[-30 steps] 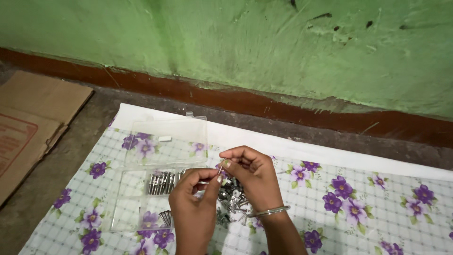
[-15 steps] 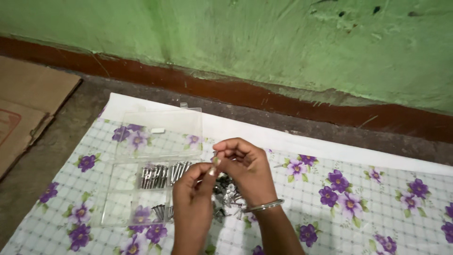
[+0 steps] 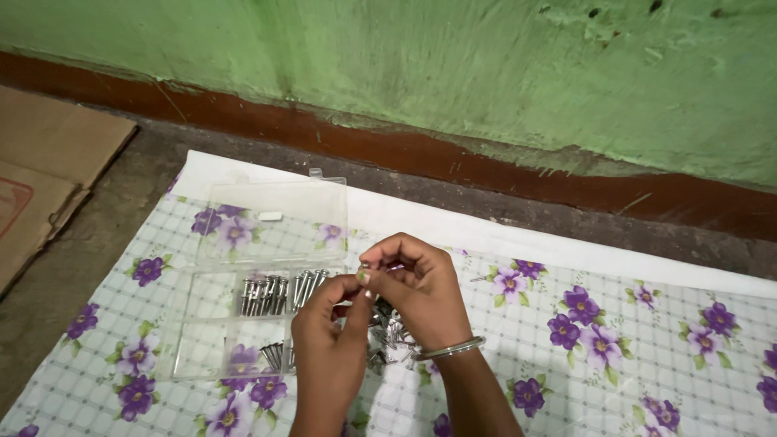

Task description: The person assembles small metal fasteners by hand, picking up a nail and a white plastic cap, fitting the cap onto the nail head, and placing the assembled unit into a clear plastic organizer. The person repeats this process for multiple fasteners.

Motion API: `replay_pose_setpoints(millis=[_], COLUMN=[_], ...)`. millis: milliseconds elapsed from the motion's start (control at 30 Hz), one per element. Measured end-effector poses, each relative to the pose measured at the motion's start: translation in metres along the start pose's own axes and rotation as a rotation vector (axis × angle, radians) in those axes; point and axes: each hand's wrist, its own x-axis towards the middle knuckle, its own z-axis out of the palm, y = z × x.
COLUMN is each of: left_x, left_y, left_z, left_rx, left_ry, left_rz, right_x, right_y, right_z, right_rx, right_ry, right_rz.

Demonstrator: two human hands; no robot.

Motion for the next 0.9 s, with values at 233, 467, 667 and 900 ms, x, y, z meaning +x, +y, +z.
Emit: replay_pose_setpoints(millis=[233, 467, 667, 900], left_x=[0.001, -0.003, -0.009, -0.009], left_y=[0.003, 0.006, -0.003, 0.002], left_z=[0.0, 0.0, 0.005, 0.0], left_rx=[0.071, 0.025, 0.0, 0.016], left_ry=[0.115, 0.16, 0.156, 0.132], left_rz=[0.189, 0.227, 0.212, 0.184], right_x=[0.0, -0.001, -0.003, -0.001], right_y=[-0.003, -0.005, -0.001, -0.004], right_z=[0.004, 0.011, 0.009, 0.009], right_rx=[0.022, 0.032, 0.016, 0.031], right_ry=[0.001, 0.053, 0.056, 0.043], right_rz=[0.016, -0.007, 0.012, 0.046])
